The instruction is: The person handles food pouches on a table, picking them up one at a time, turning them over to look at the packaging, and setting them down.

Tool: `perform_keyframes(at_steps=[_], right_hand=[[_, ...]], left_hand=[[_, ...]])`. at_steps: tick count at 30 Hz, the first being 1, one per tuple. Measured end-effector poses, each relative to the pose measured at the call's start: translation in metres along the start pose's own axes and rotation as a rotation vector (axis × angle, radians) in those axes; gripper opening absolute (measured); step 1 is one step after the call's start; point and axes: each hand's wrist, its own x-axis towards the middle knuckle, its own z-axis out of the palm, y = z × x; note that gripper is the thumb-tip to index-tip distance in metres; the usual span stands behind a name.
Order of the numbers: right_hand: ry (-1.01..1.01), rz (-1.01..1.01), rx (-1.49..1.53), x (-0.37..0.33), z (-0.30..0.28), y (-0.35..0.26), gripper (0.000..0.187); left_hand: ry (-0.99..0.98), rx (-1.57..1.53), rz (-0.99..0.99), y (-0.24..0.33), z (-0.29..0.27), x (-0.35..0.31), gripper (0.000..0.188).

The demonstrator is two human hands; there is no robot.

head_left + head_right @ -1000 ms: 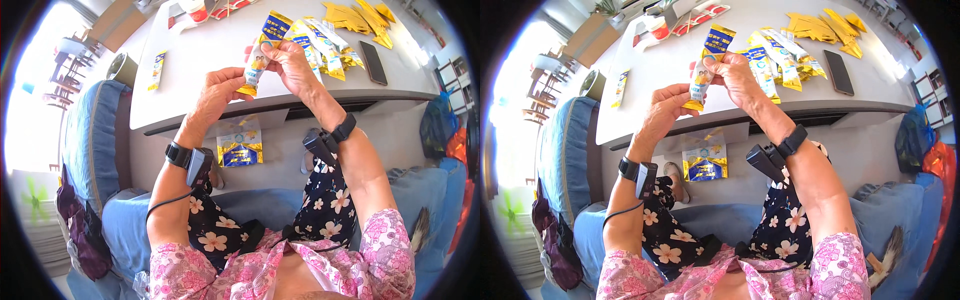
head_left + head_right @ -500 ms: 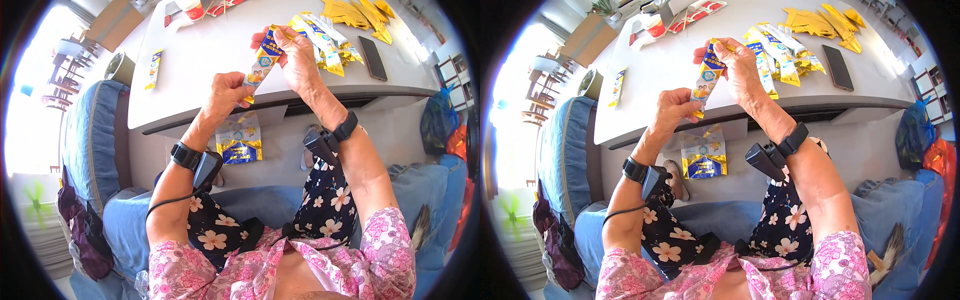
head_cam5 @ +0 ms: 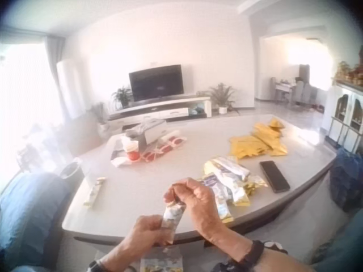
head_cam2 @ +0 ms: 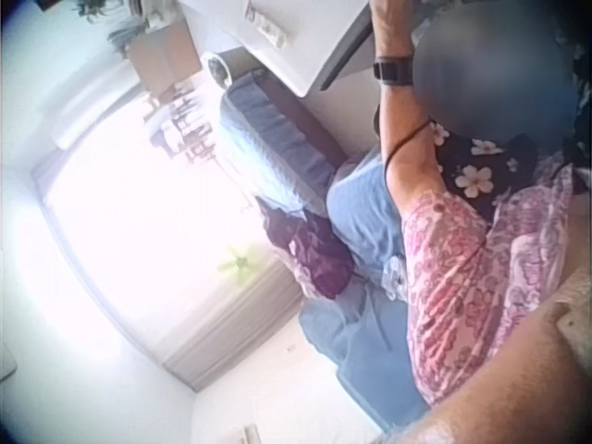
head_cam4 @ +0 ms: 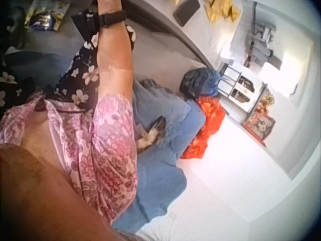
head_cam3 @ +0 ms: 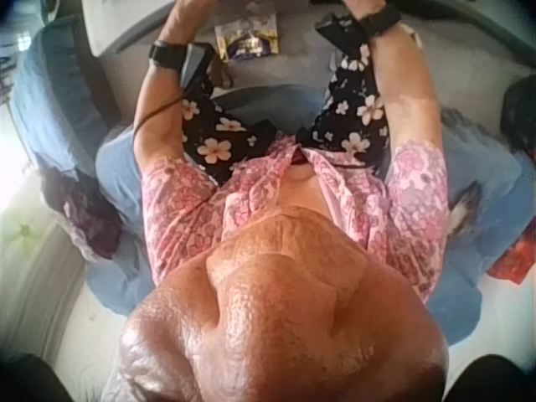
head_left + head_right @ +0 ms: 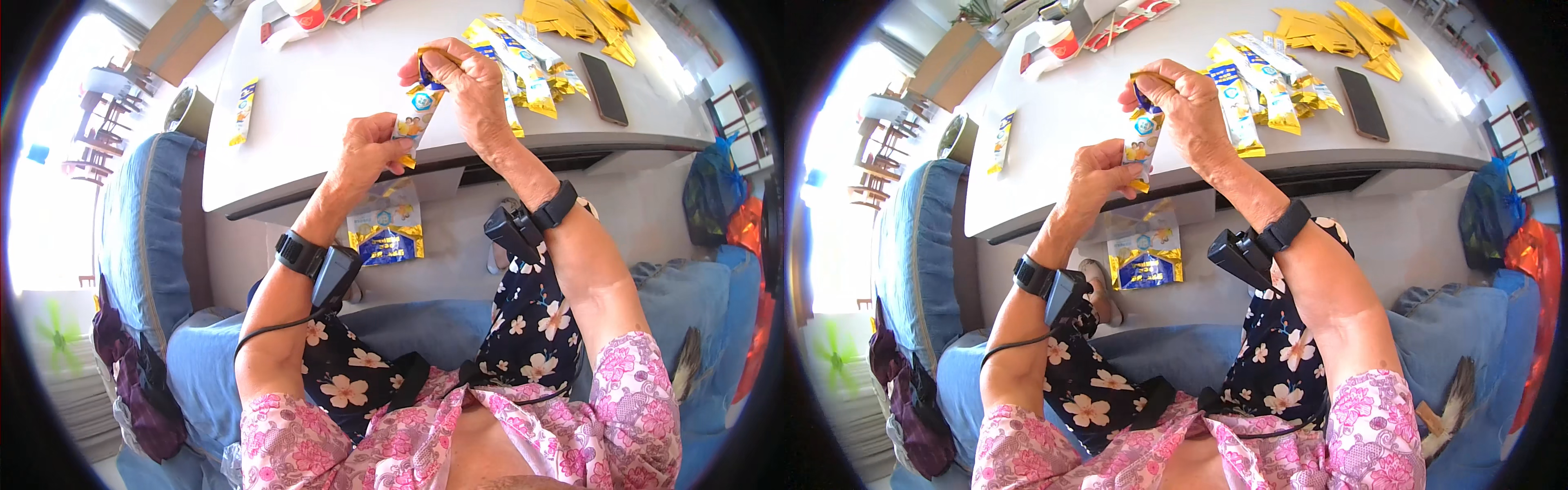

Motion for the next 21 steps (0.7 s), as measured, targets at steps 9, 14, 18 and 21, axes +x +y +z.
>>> perform_keyframes(at_steps=[9, 14, 18, 21], right_hand=[[0.075, 0.120, 0.298, 0.004, -0.015, -0.004, 0.024], [-0.098, -0.064, 0.075, 0.002, -0.012, 0.000, 0.029], [0.014, 0.152, 0.457, 0.005, -0.019, 0.007, 0.033], [-0.061, 0.157, 0.539, 0.007, -0.010, -0.001, 0.025]], left_hand=[[-0.041, 0.104, 0.013, 0.011, 0.004, -0.004, 0.021], [-0.051, 0.060, -0.009, 0.005, -0.002, -0.003, 0.022], [-0.017, 0.065, 0.003, 0.015, -0.002, -0.005, 0.022], [0.012, 0.019, -0.034, 0.018, -0.004, -0.008, 0.023]])
